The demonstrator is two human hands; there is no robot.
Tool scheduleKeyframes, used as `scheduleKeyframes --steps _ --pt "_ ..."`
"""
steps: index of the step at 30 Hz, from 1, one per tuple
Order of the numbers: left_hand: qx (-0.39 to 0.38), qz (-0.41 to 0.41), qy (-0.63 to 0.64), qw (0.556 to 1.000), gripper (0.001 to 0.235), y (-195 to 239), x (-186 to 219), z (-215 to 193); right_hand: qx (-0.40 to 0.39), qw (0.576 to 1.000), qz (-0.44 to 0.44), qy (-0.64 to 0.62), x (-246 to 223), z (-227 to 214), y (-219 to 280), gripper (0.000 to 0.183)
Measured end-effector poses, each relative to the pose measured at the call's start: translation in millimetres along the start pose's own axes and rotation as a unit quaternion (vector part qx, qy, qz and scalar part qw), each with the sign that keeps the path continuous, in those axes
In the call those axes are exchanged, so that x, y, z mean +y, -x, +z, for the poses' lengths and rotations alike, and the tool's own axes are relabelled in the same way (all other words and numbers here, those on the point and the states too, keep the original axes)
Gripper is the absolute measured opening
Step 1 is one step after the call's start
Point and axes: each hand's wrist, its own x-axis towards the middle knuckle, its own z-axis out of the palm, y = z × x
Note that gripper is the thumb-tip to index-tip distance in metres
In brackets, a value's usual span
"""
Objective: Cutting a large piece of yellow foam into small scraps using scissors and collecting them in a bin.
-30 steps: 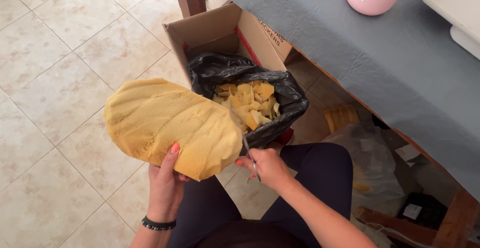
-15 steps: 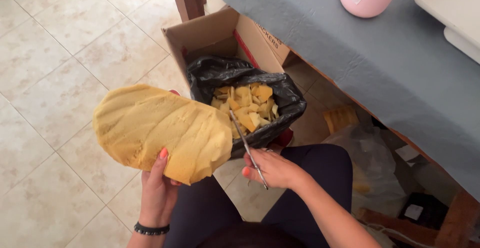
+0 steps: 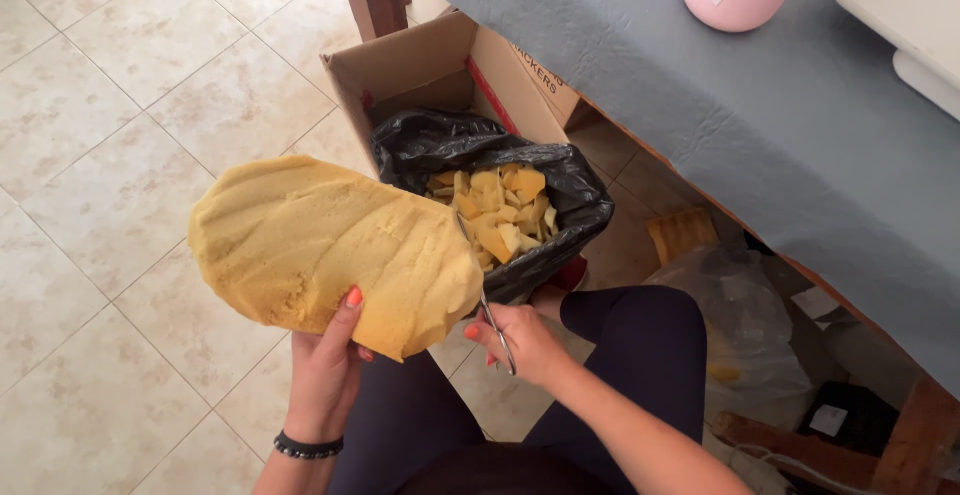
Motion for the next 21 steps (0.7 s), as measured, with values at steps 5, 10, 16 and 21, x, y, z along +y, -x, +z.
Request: scheduleKeyframes --steps 5,10,16,21 --pt "-0.047 0.012 0.055 0.997 0.028 0.4 1.3 3.3 0.026 0.997 0.062 -0.028 -4.4 5.8 6.9 0.047" --pt "-0.015 0.012 0.099 0.995 0.022 -8.1 -8.3 -8.5 0.03 0.99 0.109 -0.088 7.3 6.6 5.3 0.057" --pt "-0.009 0.018 0.051 0.999 0.019 -3.4 3.9 -12.2 -0.013 0.993 0.061 -0.099 6.1 -14.3 6.0 0.044" --pt "0.01 0.023 0.042 0.999 0.049 7.9 16.2 1.3 -0.107 0.989 0.026 0.098 -8.6 -29.1 10.9 0.037"
